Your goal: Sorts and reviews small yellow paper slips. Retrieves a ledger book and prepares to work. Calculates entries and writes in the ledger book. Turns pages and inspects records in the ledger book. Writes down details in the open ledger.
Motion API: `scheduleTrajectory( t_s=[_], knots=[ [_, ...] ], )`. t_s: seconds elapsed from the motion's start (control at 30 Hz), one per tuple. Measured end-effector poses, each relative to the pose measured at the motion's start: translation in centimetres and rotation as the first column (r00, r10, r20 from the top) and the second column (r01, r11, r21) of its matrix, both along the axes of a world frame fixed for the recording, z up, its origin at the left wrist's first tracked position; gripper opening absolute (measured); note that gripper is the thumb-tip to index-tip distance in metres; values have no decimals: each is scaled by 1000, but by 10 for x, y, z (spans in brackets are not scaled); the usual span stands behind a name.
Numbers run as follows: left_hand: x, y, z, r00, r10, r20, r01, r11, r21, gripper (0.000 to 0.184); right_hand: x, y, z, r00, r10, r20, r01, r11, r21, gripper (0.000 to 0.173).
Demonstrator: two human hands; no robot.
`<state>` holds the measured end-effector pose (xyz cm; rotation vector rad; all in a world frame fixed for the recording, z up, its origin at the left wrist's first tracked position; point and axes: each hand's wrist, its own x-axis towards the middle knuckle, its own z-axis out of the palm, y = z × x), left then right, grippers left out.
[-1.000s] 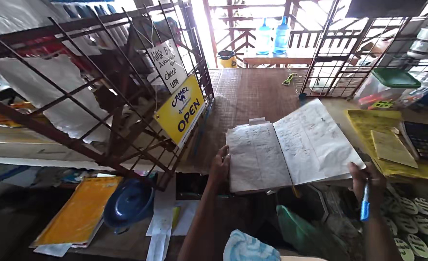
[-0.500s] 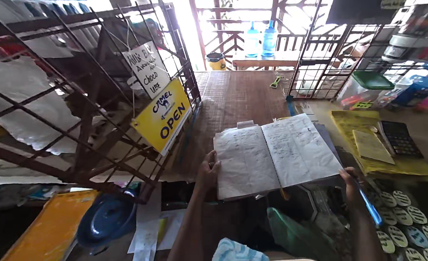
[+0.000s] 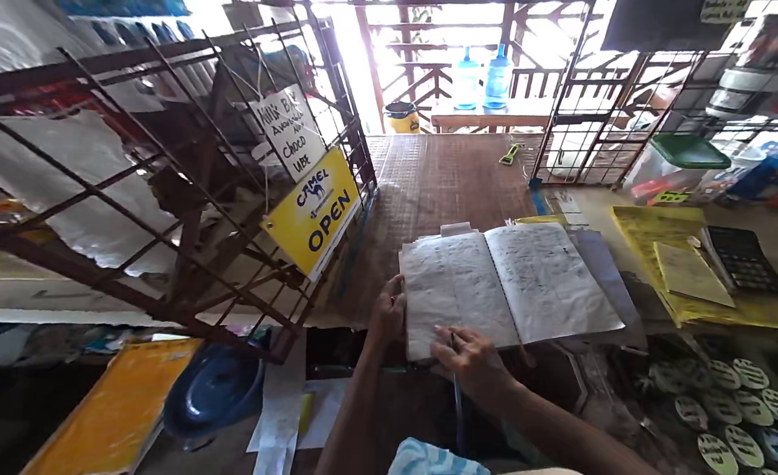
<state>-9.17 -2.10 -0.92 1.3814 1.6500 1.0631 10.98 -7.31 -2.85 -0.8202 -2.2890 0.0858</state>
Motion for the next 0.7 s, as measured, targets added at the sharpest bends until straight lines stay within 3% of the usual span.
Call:
scheduleTrajectory(
  t_s=[0.23, 0.7],
  knots=[
    [0, -1, -1, 1000, -5, 2, 5, 1000, 0, 47, -2, 1, -5, 999, -43, 2, 43, 999, -23, 18],
    [-1, 0, -2, 1000, -10, 19, 10, 1000, -3, 46, 0, 14, -12, 987, -13, -163, 1, 997, -79, 12]
  ],
)
